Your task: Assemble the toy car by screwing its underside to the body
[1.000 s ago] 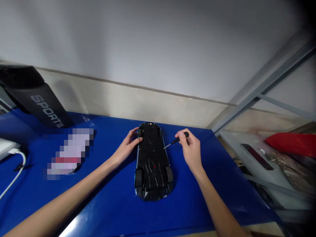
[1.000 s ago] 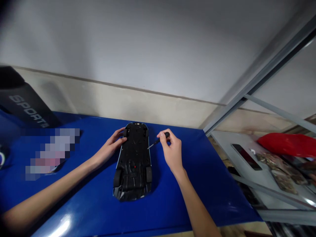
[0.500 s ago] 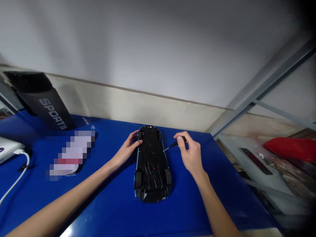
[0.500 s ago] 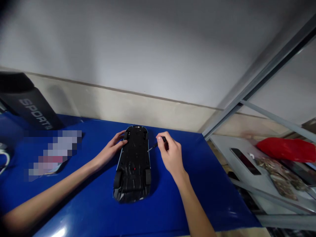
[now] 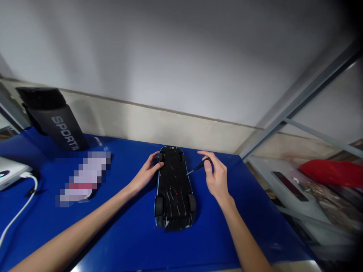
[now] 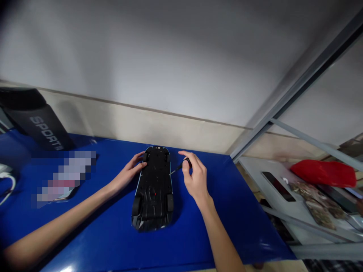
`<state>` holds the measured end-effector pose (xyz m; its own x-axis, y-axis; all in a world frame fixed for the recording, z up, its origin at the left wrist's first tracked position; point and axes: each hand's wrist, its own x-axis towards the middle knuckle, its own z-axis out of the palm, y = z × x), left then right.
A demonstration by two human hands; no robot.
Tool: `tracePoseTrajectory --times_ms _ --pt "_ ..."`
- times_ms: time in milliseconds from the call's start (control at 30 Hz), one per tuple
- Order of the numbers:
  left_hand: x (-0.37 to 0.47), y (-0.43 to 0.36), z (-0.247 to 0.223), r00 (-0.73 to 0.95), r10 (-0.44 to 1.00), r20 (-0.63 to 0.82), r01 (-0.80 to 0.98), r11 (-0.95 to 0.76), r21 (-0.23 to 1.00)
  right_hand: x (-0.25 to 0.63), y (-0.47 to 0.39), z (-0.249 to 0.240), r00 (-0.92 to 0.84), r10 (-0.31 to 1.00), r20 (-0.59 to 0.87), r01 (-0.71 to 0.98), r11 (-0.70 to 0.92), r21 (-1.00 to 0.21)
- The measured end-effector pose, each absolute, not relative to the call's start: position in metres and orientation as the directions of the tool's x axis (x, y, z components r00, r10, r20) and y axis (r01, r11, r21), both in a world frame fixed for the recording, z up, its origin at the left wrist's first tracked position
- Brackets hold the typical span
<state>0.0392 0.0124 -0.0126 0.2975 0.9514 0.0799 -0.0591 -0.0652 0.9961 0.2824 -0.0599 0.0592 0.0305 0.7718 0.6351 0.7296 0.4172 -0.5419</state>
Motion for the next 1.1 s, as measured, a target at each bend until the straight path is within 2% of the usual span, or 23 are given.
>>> tracePoseTrajectory --times_ms 233,333,533,733,933,1100 --pt "0.039 0.012 -0.011 0.304 0.95 0.065 -0.057 -0.05 0.997 0.282 -0.056 0.055 0.131 0.773 0.62 0.732 0.346 -0.587" --pt "0.039 0.012 -0.012 0.303 0.95 0.074 -0.047 -0.063 0.997 0.284 -0.057 0.055 0.099 0.784 0.612 0.73 0.361 -0.581" --pt "0.038 0.013 -0.013 0.297 0.951 0.088 -0.044 -0.078 0.996 0.281 -0.058 0.054 0.024 0.723 0.691 0.748 0.446 -0.492" --pt "0.039 0.012 -0.011 0.294 0.953 0.072 -0.044 -0.061 0.997 0.28 -0.058 0.049 0.058 0.739 0.671 0.768 0.397 -0.503" --pt "0.039 0.012 -0.011 0.294 0.953 0.068 -0.05 -0.055 0.997 0.285 -0.058 0.052 -0.013 0.751 0.66 0.76 0.437 -0.481" --pt "0.039 0.011 -0.008 0.285 0.957 0.057 -0.042 -0.047 0.998 0.283 -0.058 0.051 0.055 0.758 0.65 0.768 0.383 -0.512"
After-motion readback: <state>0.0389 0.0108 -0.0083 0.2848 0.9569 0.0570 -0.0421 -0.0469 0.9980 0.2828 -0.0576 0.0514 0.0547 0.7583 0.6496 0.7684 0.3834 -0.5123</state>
